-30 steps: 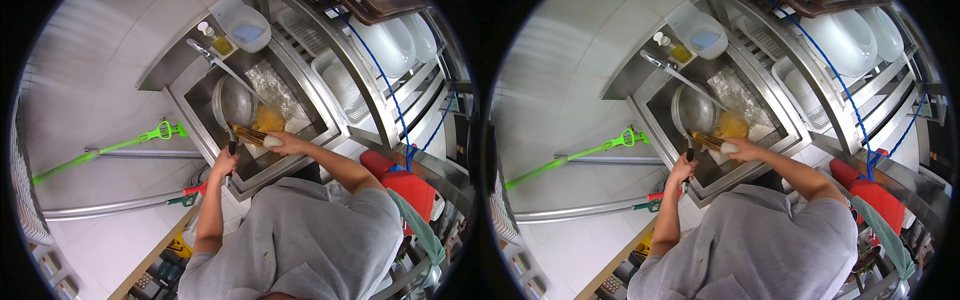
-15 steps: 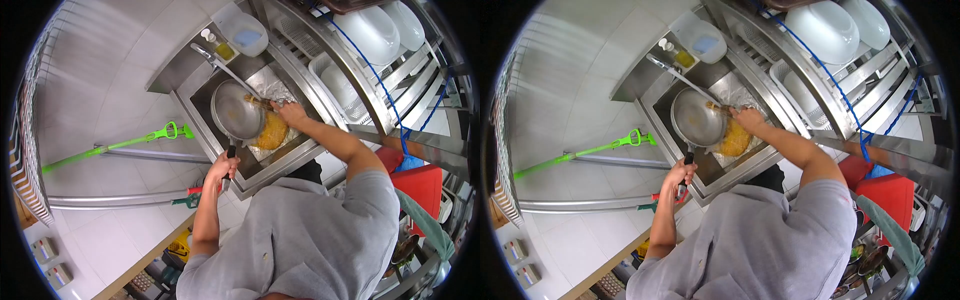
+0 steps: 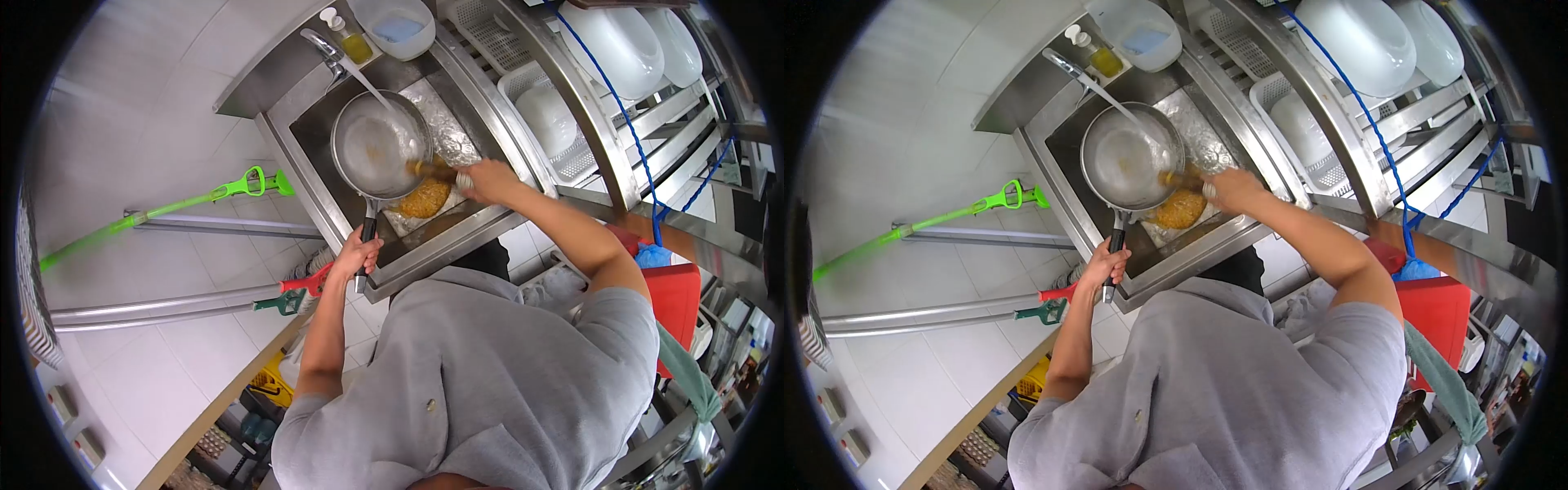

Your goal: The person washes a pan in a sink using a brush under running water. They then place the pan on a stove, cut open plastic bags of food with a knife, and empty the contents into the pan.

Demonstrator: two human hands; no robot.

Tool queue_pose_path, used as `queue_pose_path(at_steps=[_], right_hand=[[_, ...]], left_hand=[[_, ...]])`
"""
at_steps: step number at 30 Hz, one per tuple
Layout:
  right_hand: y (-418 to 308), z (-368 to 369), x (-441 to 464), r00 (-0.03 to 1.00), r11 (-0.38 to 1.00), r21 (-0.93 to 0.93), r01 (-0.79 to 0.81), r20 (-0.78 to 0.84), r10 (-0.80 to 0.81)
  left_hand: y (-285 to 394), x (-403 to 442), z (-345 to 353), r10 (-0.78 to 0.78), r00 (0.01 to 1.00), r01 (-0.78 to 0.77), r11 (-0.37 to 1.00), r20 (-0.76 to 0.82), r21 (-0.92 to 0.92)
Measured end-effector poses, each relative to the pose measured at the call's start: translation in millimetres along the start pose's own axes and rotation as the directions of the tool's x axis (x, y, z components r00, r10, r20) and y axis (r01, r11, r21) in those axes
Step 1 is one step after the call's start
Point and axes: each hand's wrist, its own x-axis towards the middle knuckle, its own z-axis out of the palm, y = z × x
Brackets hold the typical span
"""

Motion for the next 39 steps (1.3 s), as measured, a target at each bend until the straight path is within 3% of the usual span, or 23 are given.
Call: queue_pose_path(at_steps=[1, 2, 4, 7, 8, 10, 13, 15, 16, 18, 21, 23, 24, 26, 27, 28, 29, 30, 31, 34, 36, 38, 39], right_hand=[[-2, 6, 0, 0.996, 0.992, 0.124, 0.038, 0.070, -0.047], [-15, 10, -1, 0.986, 0.930, 0.328, 0.165, -0.054, -0.156], [-43, -16, -20, 0.957, 0.605, 0.768, -0.210, 0.287, -0.032], [-23, -16, -22, 0.965, 0.616, 0.773, -0.152, 0.251, -0.076], [-11, -16, -22, 0.958, 0.736, 0.647, -0.201, 0.285, 0.012], [46, 29, 8, 0.996, 0.970, 0.244, -0.003, -0.091, 0.026], [9, -24, 24, 0.946, 0.955, 0.191, -0.228, -0.188, 0.264], [-24, -10, 41, 0.912, 0.941, 0.316, -0.121, -0.339, 0.231], [-42, 2, 46, 0.916, 0.906, 0.422, -0.037, -0.347, 0.199], [-72, 1, 28, 0.985, 0.923, 0.385, -0.002, -0.159, 0.068], [-42, -1, 4, 0.987, 0.953, 0.257, 0.159, -0.017, -0.160], [-25, -57, -8, 0.969, 0.949, 0.290, -0.126, 0.239, 0.056], [-15, -63, -1, 0.938, 0.891, 0.328, -0.315, 0.253, 0.238], [9, -12, 50, 0.929, 0.942, 0.216, -0.257, -0.215, 0.302], [0, -13, 68, 0.954, 0.965, 0.157, -0.211, -0.183, 0.239], [-16, 2, 76, 0.904, 0.969, 0.219, -0.113, -0.382, 0.192], [-48, -20, 63, 0.966, 0.881, 0.460, -0.107, -0.162, 0.202], [-60, -1, 70, 0.957, 0.970, 0.243, 0.015, -0.283, 0.056], [-72, 1, 60, 0.978, 0.948, 0.305, 0.085, -0.208, -0.021], [-95, -80, -24, 0.978, 0.969, 0.246, -0.005, 0.202, -0.046], [-85, -120, -66, 0.968, 0.965, 0.225, -0.133, 0.240, 0.078], [-53, -119, -92, 0.974, 0.993, -0.056, 0.102, -0.198, -0.111], [-45, -126, -109, 0.964, 0.994, -0.092, 0.058, -0.255, -0.080]], left_hand=[[-2, 6, 0, 0.000, 1.000, 0.000, 1.000, 0.007, 0.020], [-8, 11, -2, 0.001, 1.000, -0.001, 1.000, 0.012, 0.012], [-20, 24, -7, 0.084, 0.996, -0.084, 0.977, 0.008, 0.195], [-22, 20, -17, 0.128, 0.991, -0.105, 0.938, -0.049, 0.330], [-20, 15, -19, 0.138, 0.989, -0.109, 0.926, -0.055, 0.361], [-17, 9, -22, 0.162, 0.986, -0.141, 0.926, -0.030, 0.349], [-20, 15, -16, 0.018, 0.995, -0.031, 0.990, 0.095, 0.134], [-19, 25, -3, 0.013, 0.995, -0.028, 0.989, 0.101, 0.147], [-18, 29, 3, -0.003, 0.994, -0.014, 0.987, 0.107, 0.158], [-16, 31, 10, 0.010, 0.995, -0.020, 0.994, 0.095, 0.111], [-21, 22, 4, 0.065, 0.996, -0.071, 0.992, 0.065, 0.104], [-30, 16, 2, 0.060, 0.996, -0.065, 0.994, 0.062, 0.090], [-38, 15, 2, 0.046, 0.997, -0.051, 0.996, 0.060, 0.080], [-47, 18, 14, 0.061, 0.994, -0.070, 0.992, 0.090, 0.107], [-45, 22, 19, 0.052, 0.990, -0.061, 0.996, 0.128, 0.065], [-42, 28, 22, 0.044, 0.985, -0.050, 0.998, 0.166, 0.028], [-38, 31, 22, 0.052, 0.985, -0.053, 0.999, 0.165, 0.003], [-37, 34, 20, 0.054, 0.985, -0.052, 0.998, 0.166, -0.018], [-46, 41, 11, 0.071, 0.980, -0.069, 0.997, 0.184, -0.014], [-52, 43, -4, 0.074, 0.963, -0.032, 0.986, 0.259, -0.162], [-55, 38, -3, 0.080, 0.958, -0.003, 0.962, 0.274, -0.272], [-62, 57, -12, 0.166, 0.901, -0.016, 0.936, 0.402, -0.352], [-61, 63, -12, 0.212, 0.858, 0.026, 0.891, 0.467, -0.453]])
